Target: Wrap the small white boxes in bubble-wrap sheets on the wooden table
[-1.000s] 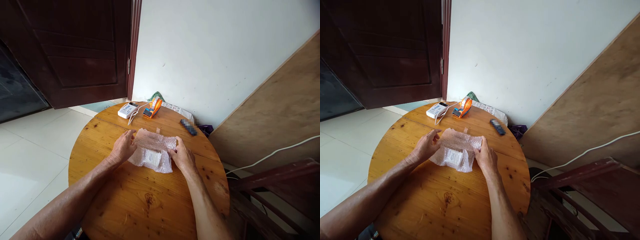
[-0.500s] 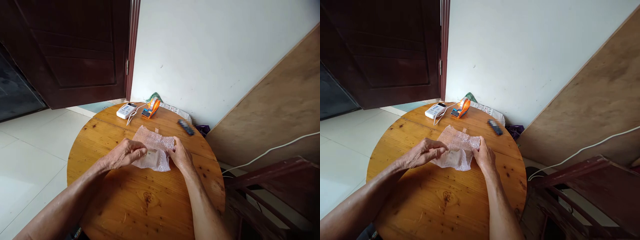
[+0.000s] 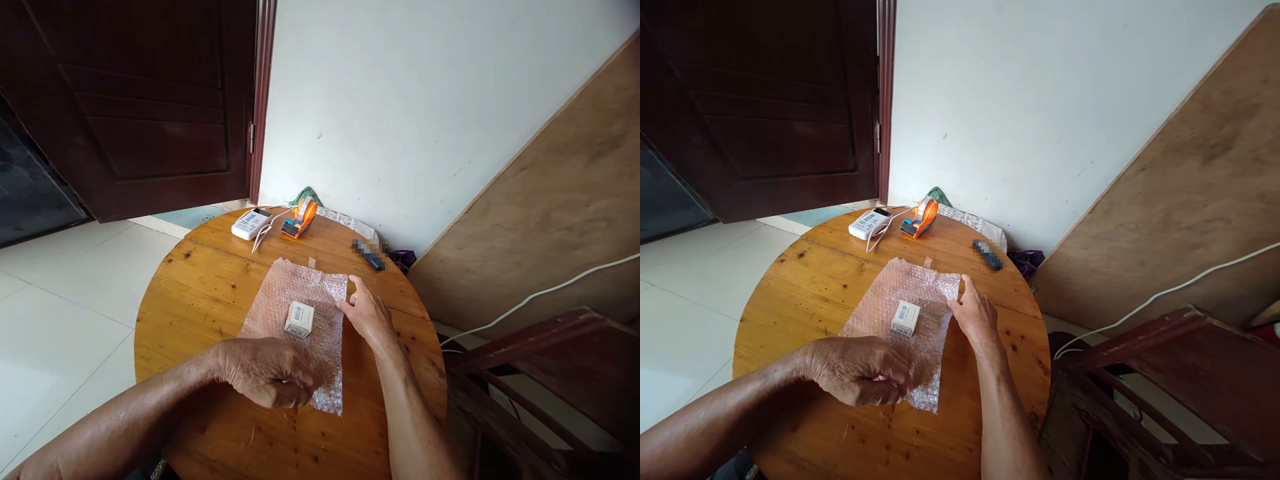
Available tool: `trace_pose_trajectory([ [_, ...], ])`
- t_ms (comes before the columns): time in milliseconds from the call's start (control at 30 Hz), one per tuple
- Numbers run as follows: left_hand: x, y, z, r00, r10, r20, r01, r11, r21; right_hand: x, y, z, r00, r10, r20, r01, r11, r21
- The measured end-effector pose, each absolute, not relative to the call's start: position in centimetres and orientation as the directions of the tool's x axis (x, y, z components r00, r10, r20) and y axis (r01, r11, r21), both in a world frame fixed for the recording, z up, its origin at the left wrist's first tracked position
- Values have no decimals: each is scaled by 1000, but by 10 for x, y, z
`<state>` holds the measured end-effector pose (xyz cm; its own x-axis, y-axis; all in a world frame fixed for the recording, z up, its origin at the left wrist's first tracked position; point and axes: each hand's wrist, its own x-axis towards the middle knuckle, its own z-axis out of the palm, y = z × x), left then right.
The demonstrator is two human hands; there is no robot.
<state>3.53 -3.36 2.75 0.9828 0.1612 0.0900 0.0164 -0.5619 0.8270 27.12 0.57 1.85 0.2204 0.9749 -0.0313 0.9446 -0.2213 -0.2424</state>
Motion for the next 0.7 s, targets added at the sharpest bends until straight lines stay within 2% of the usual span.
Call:
trace_pose_trajectory([
  [33, 35, -33, 27, 985, 153, 78, 15, -530, 848, 271, 5, 20, 209, 978, -29, 949, -210, -236],
  [133, 36, -35, 25, 965, 254, 64, 73, -498, 864, 266, -1, 29, 151, 988, 27, 963, -141, -228],
  [233, 39, -38, 20, 927, 375, 20, 187, -507, 841, 260, -11, 41, -8, 993, 117, 965, 38, -259],
  [367, 47, -43, 12, 873, 487, -36, 360, -591, 722, 246, -26, 55, -288, 936, 204, 904, 336, -265],
  [433, 51, -45, 11, 861, 507, -24, 404, -655, 639, 235, -31, 56, -371, 903, 216, 878, 417, -235],
  [600, 64, -50, 18, 871, 491, -25, 439, -755, 487, 211, -35, 43, -322, 940, 111, 929, 336, -155],
  [700, 69, -52, 21, 862, 499, -83, 481, -757, 443, 217, -35, 39, -315, 936, 154, 896, 347, -276],
])
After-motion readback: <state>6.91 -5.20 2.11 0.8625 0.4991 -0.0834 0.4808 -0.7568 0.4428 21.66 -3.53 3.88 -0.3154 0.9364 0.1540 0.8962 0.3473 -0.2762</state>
